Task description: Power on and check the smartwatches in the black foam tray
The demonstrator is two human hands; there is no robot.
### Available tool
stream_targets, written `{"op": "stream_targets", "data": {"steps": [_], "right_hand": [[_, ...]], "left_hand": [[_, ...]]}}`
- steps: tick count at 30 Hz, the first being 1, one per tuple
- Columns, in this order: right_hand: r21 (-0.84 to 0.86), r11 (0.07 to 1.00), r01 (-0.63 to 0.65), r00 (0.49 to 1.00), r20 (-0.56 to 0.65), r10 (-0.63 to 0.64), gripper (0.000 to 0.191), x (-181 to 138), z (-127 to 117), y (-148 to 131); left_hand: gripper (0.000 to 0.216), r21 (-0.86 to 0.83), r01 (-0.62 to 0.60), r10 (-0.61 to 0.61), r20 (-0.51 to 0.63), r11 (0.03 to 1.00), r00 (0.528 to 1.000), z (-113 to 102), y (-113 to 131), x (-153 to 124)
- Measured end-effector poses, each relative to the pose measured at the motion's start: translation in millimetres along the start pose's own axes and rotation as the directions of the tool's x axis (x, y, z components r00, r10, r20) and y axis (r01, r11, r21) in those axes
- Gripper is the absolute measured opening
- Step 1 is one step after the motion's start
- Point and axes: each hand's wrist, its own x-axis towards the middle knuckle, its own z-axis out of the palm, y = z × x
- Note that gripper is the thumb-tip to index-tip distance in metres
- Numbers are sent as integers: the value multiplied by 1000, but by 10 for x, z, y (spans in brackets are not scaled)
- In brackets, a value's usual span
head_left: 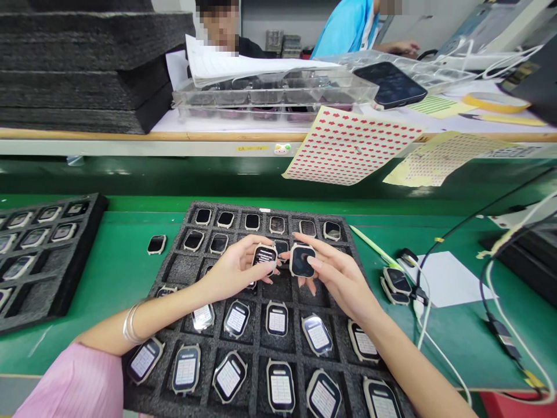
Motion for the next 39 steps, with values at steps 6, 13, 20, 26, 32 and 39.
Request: {"op": "stream_targets", "data": {"steps": [6,13,20,26,32,39], "right_hand": [[102,995,-19,999,-27,22,50,-41,-65,-53],[139,989,-44,996,-76,55,49,-155,-200,12],[136,990,-37,994,-95,51,47,-252,-266,82],[129,992,7,986,-169,15,38,-238,-342,71],[97,995,-5,977,-211,25,39,-228,-412,109],[-300,952,62,938,-308,-158,43,-141,-580,240]], "left_hand": [[51,96,-36,31,53,995,998,2,-44,-25],[40,93,-31,21,106,995,994,83,-115,0],[39,110,-20,8,105,994,994,116,-167,38],[46,569,-245,130,235,785,963,58,-374,140],[53,782,-440,179,403,442,897,33,-263,197],[35,945,237,395,-135,-224,909,-911,36,112]]}}
